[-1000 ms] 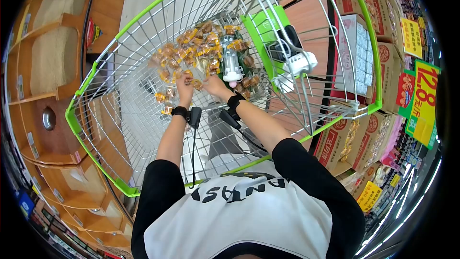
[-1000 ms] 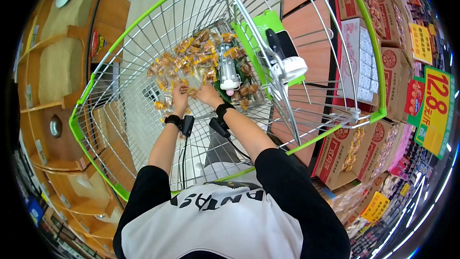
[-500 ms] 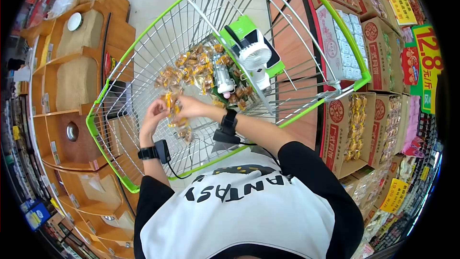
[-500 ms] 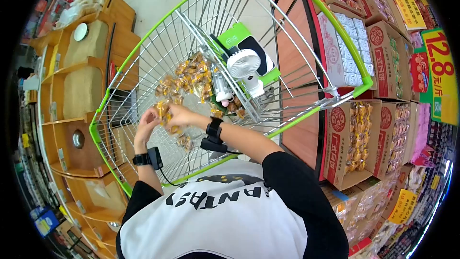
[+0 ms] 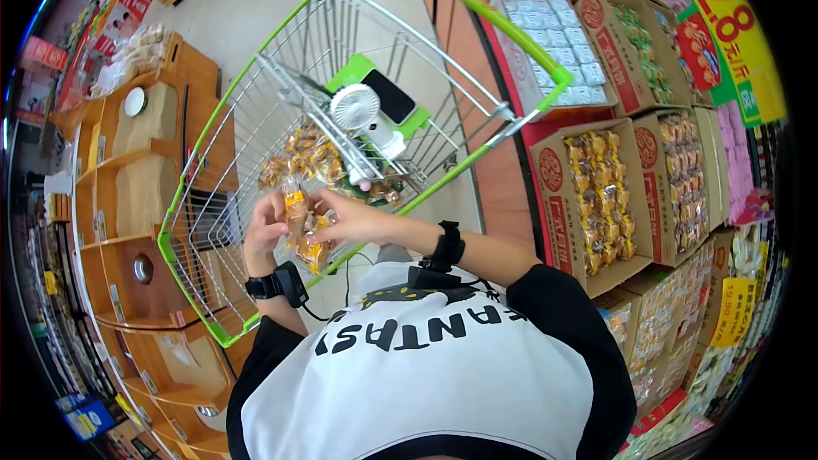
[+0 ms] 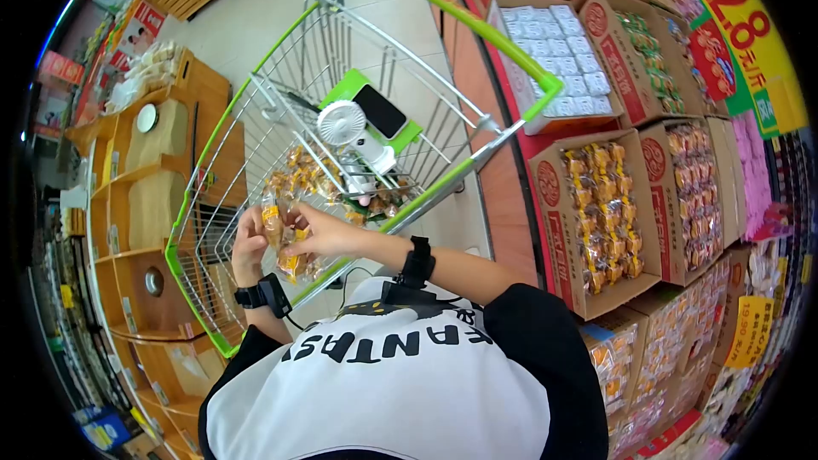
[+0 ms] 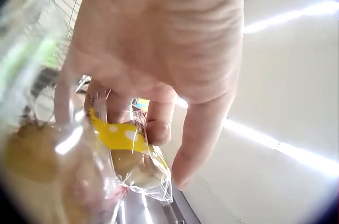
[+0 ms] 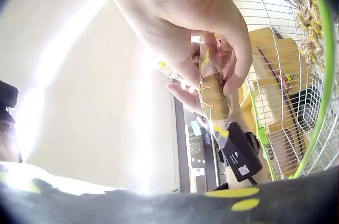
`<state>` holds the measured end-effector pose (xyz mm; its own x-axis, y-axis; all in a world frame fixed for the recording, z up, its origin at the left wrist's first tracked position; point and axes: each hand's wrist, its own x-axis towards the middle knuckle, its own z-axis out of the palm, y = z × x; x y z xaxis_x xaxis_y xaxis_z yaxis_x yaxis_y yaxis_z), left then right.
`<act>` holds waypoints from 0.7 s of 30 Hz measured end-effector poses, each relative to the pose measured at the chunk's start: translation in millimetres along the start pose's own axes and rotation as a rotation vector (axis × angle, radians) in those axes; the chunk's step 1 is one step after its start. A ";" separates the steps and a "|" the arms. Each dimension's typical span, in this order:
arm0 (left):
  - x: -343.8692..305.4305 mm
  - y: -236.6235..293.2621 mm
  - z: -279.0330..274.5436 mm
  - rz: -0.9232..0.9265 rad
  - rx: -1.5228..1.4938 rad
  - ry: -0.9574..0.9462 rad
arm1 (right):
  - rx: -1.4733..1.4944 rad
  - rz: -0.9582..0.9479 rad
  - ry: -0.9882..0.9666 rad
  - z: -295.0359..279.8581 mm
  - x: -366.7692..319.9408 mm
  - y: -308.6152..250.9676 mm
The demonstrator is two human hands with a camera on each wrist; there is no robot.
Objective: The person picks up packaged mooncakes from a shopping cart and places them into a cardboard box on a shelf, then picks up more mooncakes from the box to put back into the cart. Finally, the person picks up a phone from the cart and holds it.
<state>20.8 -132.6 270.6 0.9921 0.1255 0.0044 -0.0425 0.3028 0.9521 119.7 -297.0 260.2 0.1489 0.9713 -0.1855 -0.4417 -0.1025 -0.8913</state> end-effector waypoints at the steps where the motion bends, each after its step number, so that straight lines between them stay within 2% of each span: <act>1: 6.1 -3.0 7.8 0.000 0.002 -0.021 | -0.002 -0.012 0.017 -3.9 -13.3 -3.9; 4: 27.3 -9.1 34.8 0.026 0.042 -0.022 | 0.096 0.013 0.039 -15.2 -51.8 -15.6; 7: 45.3 -2.0 80.7 0.046 0.042 -0.023 | 0.164 -0.046 0.071 -26.2 -85.6 -26.3; 8: 50.1 -10.1 77.4 0.062 0.015 -0.093 | 0.219 -0.064 0.073 -31.3 -94.2 -25.5; 12: 80.8 -12.9 132.6 0.138 -0.014 -0.240 | 0.199 -0.138 0.088 -53.3 -140.1 -32.8; 15: 101.1 -22.1 179.5 0.092 -0.050 -0.268 | 0.104 -0.275 0.138 -67.3 -176.1 -29.8; 17: 113.2 -32.8 203.4 0.029 -0.060 -0.357 | 0.154 -0.278 0.160 -76.1 -203.4 -29.4; 19: 128.4 -50.4 241.1 0.035 -0.123 -0.471 | 0.045 -0.383 0.246 -85.2 -237.5 -22.3; 21: 128.7 -54.2 273.6 0.003 -0.141 -0.513 | 0.082 -0.401 0.294 -86.2 -260.8 -24.6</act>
<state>183.1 -391.4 303.2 0.9205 -0.3412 0.1903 -0.0263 0.4319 0.9015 168.0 -566.3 294.9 0.5591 0.8279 0.0457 -0.3652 0.2954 -0.8828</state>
